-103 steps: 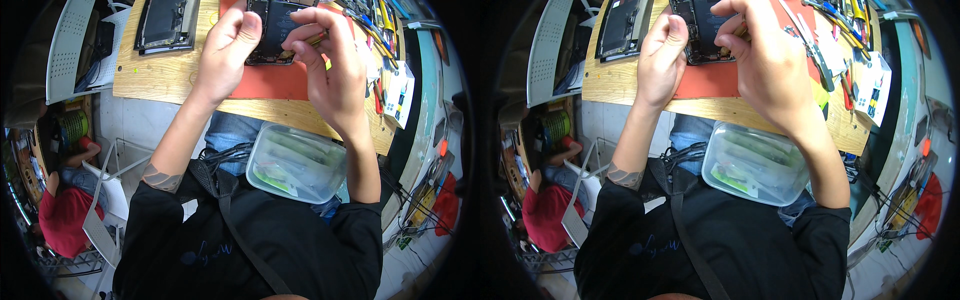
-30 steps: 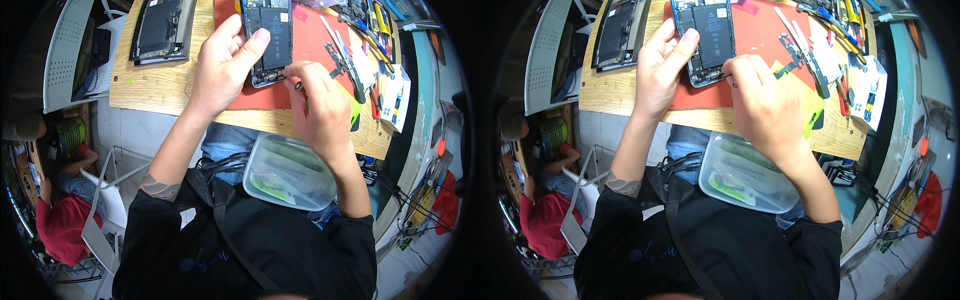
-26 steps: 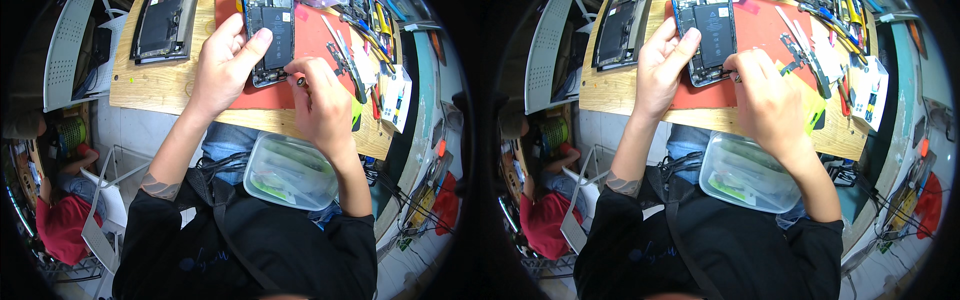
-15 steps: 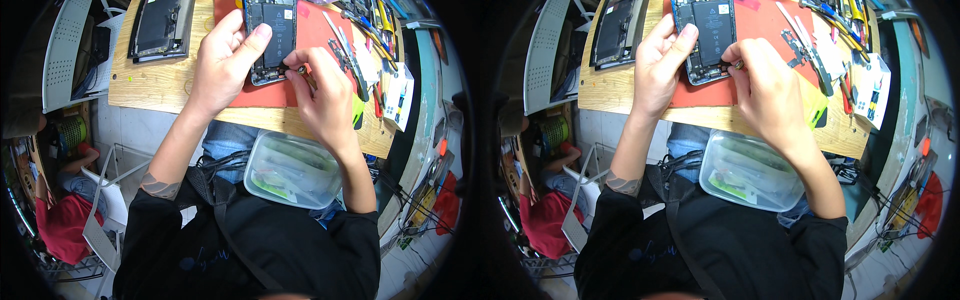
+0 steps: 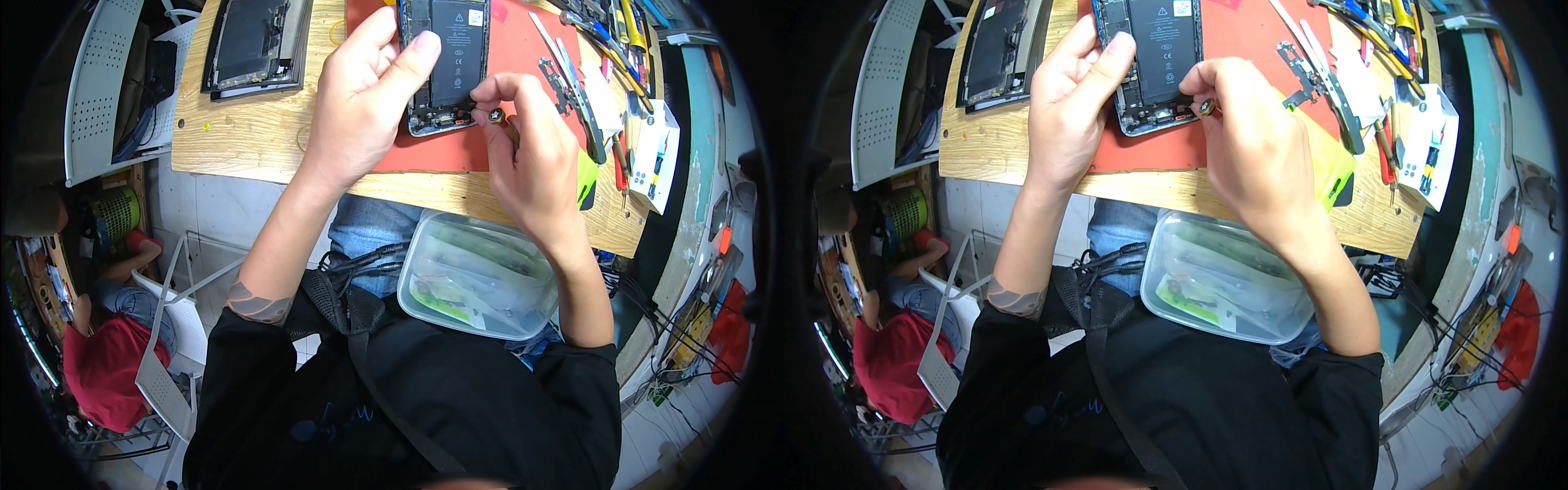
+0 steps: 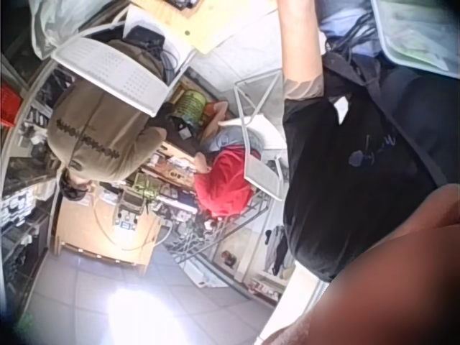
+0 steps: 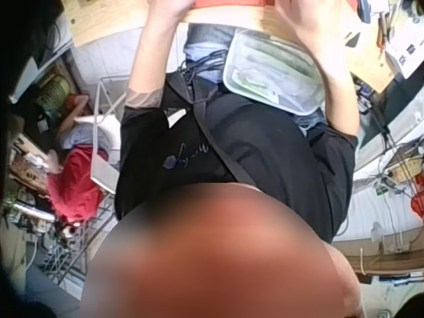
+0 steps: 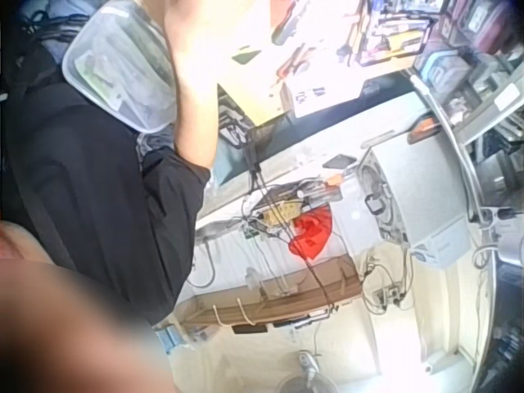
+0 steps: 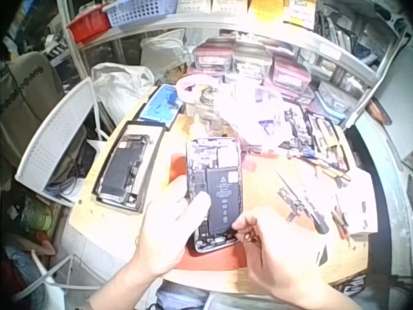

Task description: The person uses a screwdriver to remove screws from a disassembled smartphone, then detaches a small internal component with their fingers. They reposition the component and continue to adjust internal parts by hand.

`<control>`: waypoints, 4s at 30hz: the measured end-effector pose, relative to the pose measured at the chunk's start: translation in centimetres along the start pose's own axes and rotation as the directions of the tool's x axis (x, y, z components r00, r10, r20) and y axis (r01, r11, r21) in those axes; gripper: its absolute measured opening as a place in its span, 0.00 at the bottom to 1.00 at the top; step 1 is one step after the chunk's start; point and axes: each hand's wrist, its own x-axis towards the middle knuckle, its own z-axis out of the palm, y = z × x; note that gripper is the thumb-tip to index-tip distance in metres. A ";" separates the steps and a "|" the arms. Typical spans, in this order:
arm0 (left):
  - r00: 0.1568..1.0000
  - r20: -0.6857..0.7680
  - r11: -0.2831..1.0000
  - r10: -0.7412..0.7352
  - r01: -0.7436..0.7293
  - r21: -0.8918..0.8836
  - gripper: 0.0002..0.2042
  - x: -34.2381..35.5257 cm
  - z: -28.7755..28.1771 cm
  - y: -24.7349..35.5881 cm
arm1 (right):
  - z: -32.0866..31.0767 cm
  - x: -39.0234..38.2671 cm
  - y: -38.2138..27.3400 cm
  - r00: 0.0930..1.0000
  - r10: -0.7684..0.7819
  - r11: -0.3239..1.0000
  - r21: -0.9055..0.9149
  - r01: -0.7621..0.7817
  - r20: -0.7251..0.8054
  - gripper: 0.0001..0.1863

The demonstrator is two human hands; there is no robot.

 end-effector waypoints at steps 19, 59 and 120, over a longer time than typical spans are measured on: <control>0.998 0.059 1.000 0.003 -0.002 -0.016 0.16 -0.1 -0.7 -0.2 | -0.4 -0.3 -0.7 0.998 -0.035 0.987 -0.155 0.042 0.049 0.11; 1.000 0.008 0.992 0.004 -0.005 0.123 0.14 0.0 0.5 0.9 | -1.9 0.5 -1.4 0.909 0.321 0.889 0.247 -0.386 0.266 0.04; 0.993 0.115 0.997 0.023 -0.032 0.071 0.18 -0.3 0.8 1.7 | -2.1 0.7 -0.4 0.956 0.077 0.966 0.215 -0.142 0.282 0.09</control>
